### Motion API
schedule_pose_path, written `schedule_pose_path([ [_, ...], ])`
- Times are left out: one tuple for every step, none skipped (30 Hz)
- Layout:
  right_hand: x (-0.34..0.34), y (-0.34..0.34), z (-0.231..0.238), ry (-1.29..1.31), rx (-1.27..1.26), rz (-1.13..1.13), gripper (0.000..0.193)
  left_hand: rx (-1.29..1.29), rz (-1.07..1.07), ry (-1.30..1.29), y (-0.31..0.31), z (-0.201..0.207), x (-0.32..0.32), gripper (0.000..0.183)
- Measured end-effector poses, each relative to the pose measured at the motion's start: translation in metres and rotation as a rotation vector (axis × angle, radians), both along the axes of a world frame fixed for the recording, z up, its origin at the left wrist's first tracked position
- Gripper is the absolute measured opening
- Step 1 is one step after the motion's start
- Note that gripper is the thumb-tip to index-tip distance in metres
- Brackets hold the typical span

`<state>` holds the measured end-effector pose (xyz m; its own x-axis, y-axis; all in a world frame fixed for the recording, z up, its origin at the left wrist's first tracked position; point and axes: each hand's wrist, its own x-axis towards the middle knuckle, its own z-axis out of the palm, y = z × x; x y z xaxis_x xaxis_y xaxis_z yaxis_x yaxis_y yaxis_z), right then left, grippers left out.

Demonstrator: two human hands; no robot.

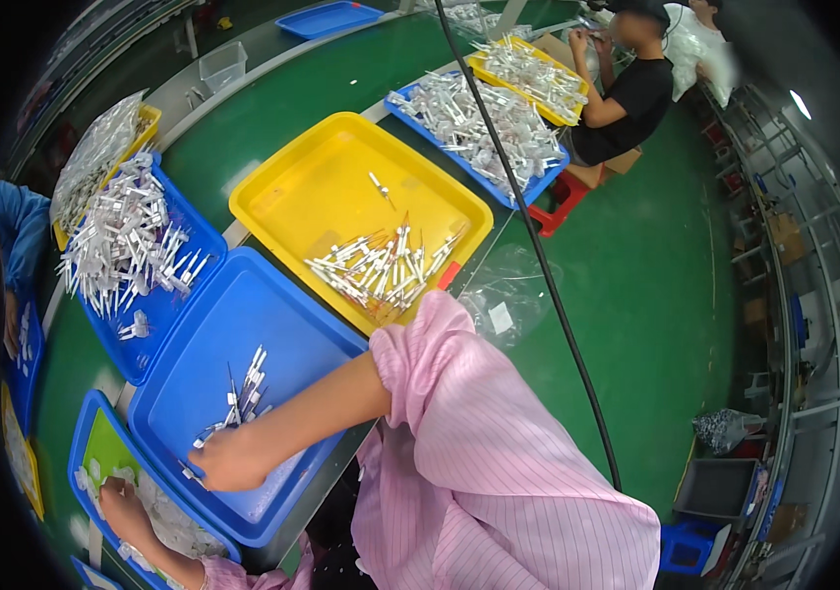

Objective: The person assembles small electronic components by hand. They pick up a translucent plastic housing and insert a white cylindrical component with wires into it, repeating this process for multiple units and placing the finished assemblies into a blue tray.

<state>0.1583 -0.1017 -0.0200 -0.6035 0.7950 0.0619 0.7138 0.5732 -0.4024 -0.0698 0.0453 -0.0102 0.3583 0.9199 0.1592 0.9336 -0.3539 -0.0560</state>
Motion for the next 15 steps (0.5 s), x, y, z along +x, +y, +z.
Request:
schedule_pose_path([
  [-0.004,-0.004,-0.011,0.012,0.016,-0.013,0.028,-0.042,0.03,0.044,-0.004,0.004,0.011,0.01],
  [-0.006,-0.007,-0.022,0.023,0.031,-0.024,0.028,-0.085,0.06,0.088,-0.007,0.005,0.019,0.01],
  [-0.007,-0.006,-0.021,0.043,0.081,0.012,0.028,-0.011,0.032,0.058,-0.005,0.004,0.016,0.011],
  [-0.007,-0.005,-0.022,0.042,0.085,0.017,0.028,0.062,0.003,0.029,-0.003,0.0,0.013,0.013],
  [-0.006,-0.005,-0.025,0.04,0.087,0.023,0.029,0.133,-0.025,-0.001,-0.002,-0.003,0.01,0.015],
  [-0.007,-0.002,-0.028,0.042,0.09,0.032,0.029,0.124,-0.023,-0.076,-0.003,0.0,0.013,0.016],
  [-0.01,0.002,-0.02,-0.023,0.091,0.055,0.028,0.126,0.006,-0.139,-0.007,0.011,0.016,0.016],
  [-0.009,0.001,-0.013,-0.087,0.093,0.079,0.027,0.131,0.037,-0.202,-0.01,0.021,0.02,0.017],
  [-0.01,0.001,-0.005,-0.153,0.1,0.105,0.026,0.024,0.001,-0.458,-0.009,0.021,0.021,0.018],
  [-0.009,0.001,-0.005,-0.132,0.123,0.074,0.025,-0.076,-0.037,-0.715,-0.008,0.016,0.025,0.019],
  [-0.01,0.002,-0.01,-0.093,0.15,0.059,0.024,-0.22,-0.108,-0.831,-0.009,0.02,0.026,0.014],
  [-0.013,0.003,-0.017,-0.039,0.16,-0.008,0.022,-0.361,-0.183,-0.959,-0.009,0.023,0.031,0.009],
  [-0.015,0.003,-0.022,0.019,0.163,-0.076,0.02,-0.464,-0.236,-1.098,-0.014,0.03,0.045,0.011],
  [-0.017,0.004,-0.023,0.021,0.164,-0.082,0.018,-0.55,-0.283,-1.231,-0.021,0.038,0.059,0.013],
  [-0.019,0.006,-0.022,0.021,0.168,-0.085,0.017,-0.619,-0.276,-1.29,-0.024,0.045,0.065,0.015],
])
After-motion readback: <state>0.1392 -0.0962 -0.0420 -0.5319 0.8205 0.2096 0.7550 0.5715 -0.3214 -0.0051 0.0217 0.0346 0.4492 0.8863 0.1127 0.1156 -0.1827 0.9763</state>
